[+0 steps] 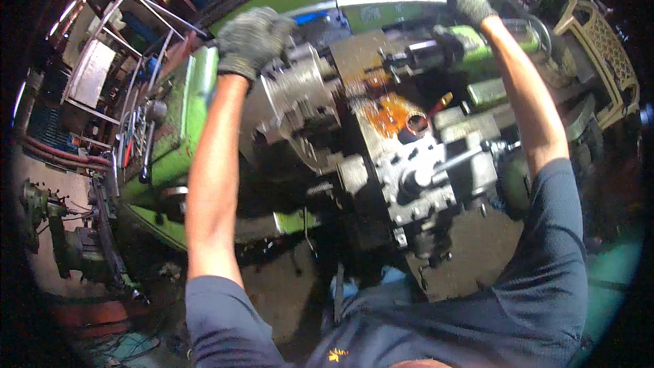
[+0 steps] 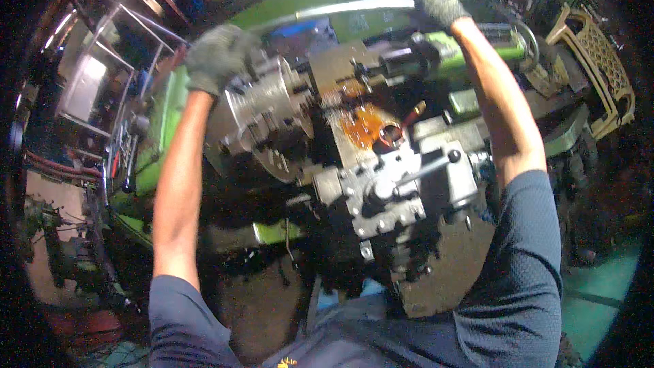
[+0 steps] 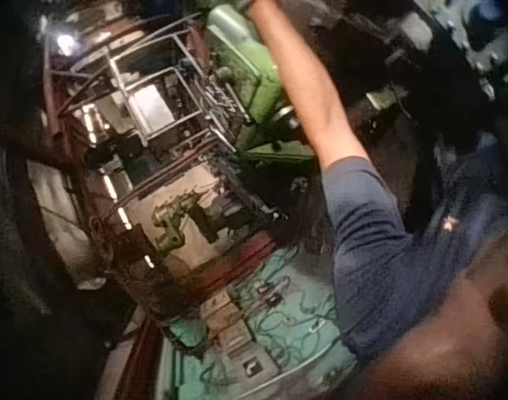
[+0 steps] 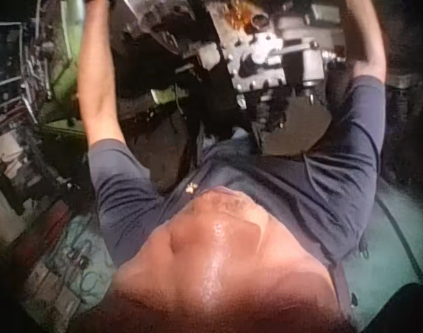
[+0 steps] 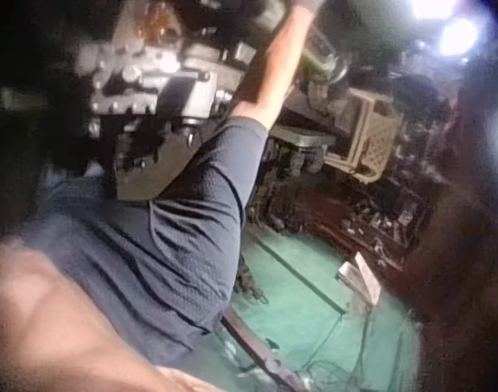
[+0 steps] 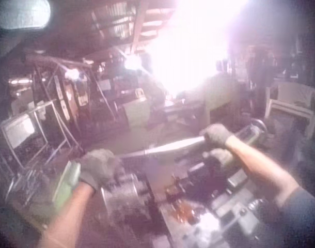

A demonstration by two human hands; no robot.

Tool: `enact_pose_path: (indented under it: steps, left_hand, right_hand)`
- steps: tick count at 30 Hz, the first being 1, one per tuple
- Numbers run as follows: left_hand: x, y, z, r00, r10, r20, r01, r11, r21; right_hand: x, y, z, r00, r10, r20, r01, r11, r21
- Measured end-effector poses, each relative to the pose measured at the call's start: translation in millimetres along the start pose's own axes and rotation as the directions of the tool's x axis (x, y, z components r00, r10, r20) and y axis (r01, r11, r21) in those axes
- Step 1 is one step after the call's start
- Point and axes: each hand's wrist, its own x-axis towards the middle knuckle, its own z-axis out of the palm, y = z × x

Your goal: The person operates a green metal lathe in a workshop, machining a cylindrical metal workpiece. They use a wrench to tighten the chuck jaws, adjust the tool post, and apply cutting fluid from a brush to the workpiece while the machine is running. The person also uses a caliper to measure the diameter of the workpiece during the process.

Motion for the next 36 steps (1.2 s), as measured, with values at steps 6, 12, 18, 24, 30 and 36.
enact_pose_path:
  steps: [6, 12, 18, 24, 30, 36]
  left_hand:
    - [-43, -48, -29, 0.997, 0.077, 0.026, -0.08, 0.987, 0.14]
    - [-76, 43, -67, 0.889, 0.394, -0.232, -0.404, 0.915, 0.003]
    - [48, 68, -24, 0.781, 0.596, 0.185, -0.615, 0.685, 0.39]
    - [134, -62, 69, 0.744, 0.24, 0.623, -0.439, 0.879, 0.185]
    - [49, -142, 31, 0.792, 0.177, 0.584, -0.432, 0.839, 0.331]
    - [-33, -97, -25, 0.996, 0.033, -0.085, -0.025, 0.994, 0.102]
  right_hand:
    - [-113, 50, -29, 0.966, 0.257, 0.03, -0.256, 0.966, -0.036]
    - [-354, -42, -18, 0.731, 0.558, 0.394, -0.677, 0.666, 0.313]
    - [-454, -175, -18, 0.442, 0.616, 0.653, -0.897, 0.315, 0.31]
    - [-430, -220, -28, 0.478, 0.576, 0.663, -0.877, 0.271, 0.396]
    - [-420, -224, -15, 0.436, 0.509, 0.742, -0.891, 0.131, 0.434]
    - [-416, -213, -25, 0.475, 0.592, 0.651, -0.871, 0.208, 0.446]
